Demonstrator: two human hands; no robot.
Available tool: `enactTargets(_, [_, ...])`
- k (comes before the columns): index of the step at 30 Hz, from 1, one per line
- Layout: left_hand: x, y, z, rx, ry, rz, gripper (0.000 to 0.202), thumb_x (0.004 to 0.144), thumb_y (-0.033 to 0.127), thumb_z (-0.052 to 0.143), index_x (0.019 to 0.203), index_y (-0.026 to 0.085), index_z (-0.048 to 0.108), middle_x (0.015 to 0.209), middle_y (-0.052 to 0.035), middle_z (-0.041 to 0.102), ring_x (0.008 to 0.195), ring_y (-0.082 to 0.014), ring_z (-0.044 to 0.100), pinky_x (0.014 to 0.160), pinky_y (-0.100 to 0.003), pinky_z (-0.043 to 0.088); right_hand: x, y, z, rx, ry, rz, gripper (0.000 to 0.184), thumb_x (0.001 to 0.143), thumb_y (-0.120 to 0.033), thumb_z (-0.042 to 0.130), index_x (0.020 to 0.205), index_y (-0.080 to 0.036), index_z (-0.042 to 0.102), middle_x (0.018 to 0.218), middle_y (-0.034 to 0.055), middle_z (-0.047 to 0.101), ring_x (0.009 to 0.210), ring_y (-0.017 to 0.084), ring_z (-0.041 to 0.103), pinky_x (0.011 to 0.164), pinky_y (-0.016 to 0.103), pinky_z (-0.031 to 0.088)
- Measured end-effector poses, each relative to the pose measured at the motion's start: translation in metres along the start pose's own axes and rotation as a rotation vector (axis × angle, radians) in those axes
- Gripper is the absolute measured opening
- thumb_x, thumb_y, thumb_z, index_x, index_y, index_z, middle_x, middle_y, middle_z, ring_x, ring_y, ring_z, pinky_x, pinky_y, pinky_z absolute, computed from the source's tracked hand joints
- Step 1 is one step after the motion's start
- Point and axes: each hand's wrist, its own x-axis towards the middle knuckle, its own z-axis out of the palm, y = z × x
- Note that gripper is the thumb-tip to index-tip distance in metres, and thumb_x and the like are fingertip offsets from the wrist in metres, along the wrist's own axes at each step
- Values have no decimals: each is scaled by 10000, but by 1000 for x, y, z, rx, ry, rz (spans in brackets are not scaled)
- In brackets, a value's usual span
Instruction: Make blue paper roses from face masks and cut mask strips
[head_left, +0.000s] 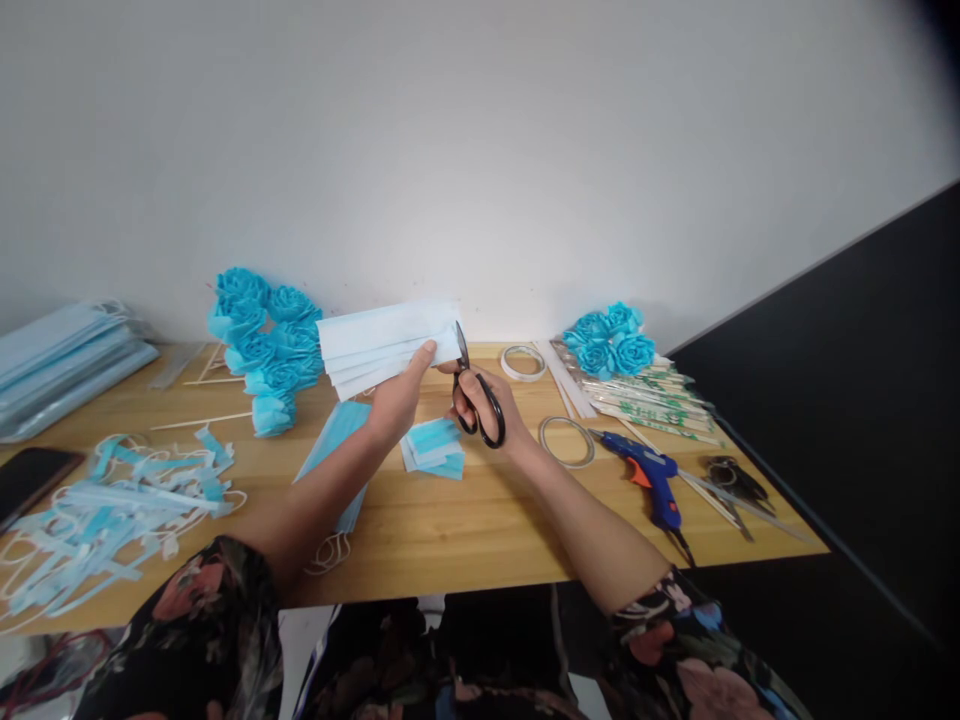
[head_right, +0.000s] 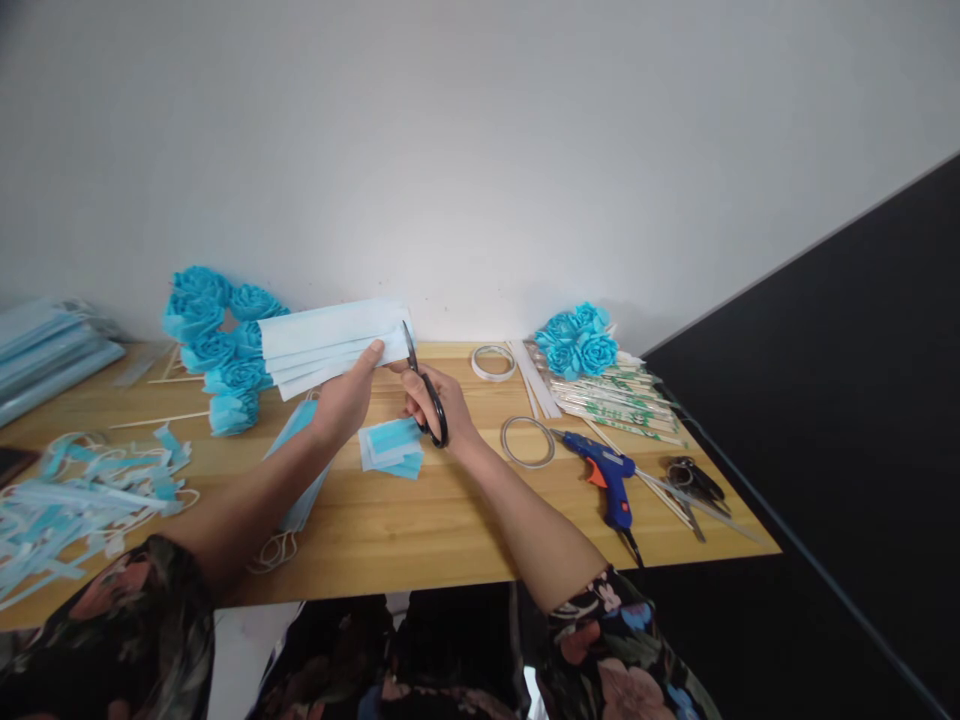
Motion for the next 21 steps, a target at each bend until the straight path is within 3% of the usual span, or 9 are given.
enactTargets(9, [-1,0,2,-27,-14,30,475,825,496,755,1224,242,719,1424,-76,651,1503,-247,420,1280,-355,246,0,-2,1,-26,25,21,523,848,-718,604,763,-203,585,526,-70,481,418,76,441,537,268,520])
enactTargets(16, [-3,5,2,16,23,-19,465,824,478,760,1205,214,722,1441,-90,637,1494,-265,430,1290,-373,230,1,-1,0,-46,38,31,579,847,-723,595,976,-168,697,506,-78,481,410,90,485,500,253,493])
enactTargets(21, [-4,8,4,-10,24,-25,434,834,434,755,1201,206,718,1461,-86,622,1500,-263,420,1295,-372,218,2,2,-1,-63,37,26,605,853,-717,594,1021,-151,723,501,-73,488,401,90,491,480,244,489])
